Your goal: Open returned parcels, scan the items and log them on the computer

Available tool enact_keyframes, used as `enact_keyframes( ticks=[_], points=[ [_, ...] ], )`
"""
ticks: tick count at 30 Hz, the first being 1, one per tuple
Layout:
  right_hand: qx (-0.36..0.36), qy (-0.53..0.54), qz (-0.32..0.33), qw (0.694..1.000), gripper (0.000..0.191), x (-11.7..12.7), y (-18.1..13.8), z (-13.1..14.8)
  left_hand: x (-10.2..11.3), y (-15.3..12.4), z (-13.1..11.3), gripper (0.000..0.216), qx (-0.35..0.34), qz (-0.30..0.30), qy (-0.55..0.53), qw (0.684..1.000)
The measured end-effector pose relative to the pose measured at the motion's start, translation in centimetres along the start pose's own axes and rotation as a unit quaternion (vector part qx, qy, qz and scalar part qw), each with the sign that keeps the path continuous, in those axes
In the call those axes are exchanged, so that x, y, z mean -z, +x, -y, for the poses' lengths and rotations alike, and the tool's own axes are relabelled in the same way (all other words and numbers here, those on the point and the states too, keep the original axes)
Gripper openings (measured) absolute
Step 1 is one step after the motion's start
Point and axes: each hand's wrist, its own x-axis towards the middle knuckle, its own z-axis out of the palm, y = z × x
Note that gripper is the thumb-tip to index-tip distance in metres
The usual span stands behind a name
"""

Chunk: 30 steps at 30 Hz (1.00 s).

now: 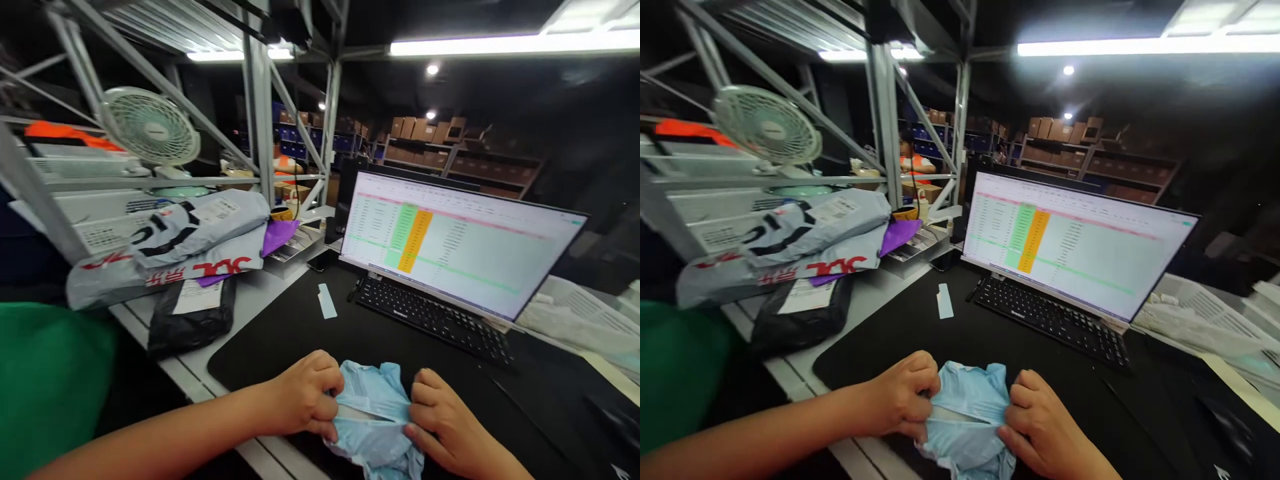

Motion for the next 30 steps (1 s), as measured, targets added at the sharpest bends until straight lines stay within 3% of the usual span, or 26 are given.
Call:
enact_keyframes(
  ticks=[4, 9, 10, 13, 17, 19, 21, 25, 30],
  points=[
    [-0.013, -0.021, 0.01, 1.0, 0.033, -0.2, -0.6, -1.8, -0.4, -0.6, 0.2, 0.052, 0.0, -0.02, 0.059, 0.998],
    [0.013, -0.014, -0.022, 1.0, 0.021, 1.1, 3.1, 1.8, -1.5, -0.4, 0.7, 0.051, 0.052, -0.003, 0.087, 0.995],
    [0.035, 0.002, -0.007, 0.999, 0.02, 1.4, 4.1, 2.8, -1.6, -0.3, 0.6, 0.046, 0.07, 0.012, 0.075, 0.995],
    [0.067, 0.05, 0.054, 0.995, 0.04, 0.8, 6.1, 4.8, -1.1, 0.0, 0.4, 0.027, 0.106, 0.048, 0.05, 0.992],
    [0.028, 0.004, 0.129, 0.991, 0.035, -1.9, 6.5, 4.0, -0.1, -0.6, 0.6, 0.027, 0.102, 0.058, 0.05, 0.992],
    [0.048, -0.04, 0.145, 0.987, 0.032, -2.7, 6.1, 3.1, 0.4, -1.3, 0.7, 0.026, 0.111, 0.068, 0.039, 0.991],
    [0.086, -0.072, 0.117, 0.987, 0.036, -2.6, 5.4, 2.3, 0.8, -2.0, 0.7, 0.028, 0.09, 0.085, 0.044, 0.991],
    [0.14, -0.089, 0.02, 0.986, 0.042, -1.1, 3.8, 0.6, 1.0, -3.4, 0.3, 0.033, -0.032, 0.084, 0.095, 0.991],
    [0.117, -0.12, 0.013, 0.986, 0.033, 0.0, 1.2, -1.0, -0.4, -4.6, 0.1, 0.04, 0.022, 0.097, 0.031, 0.995]
  ],
)
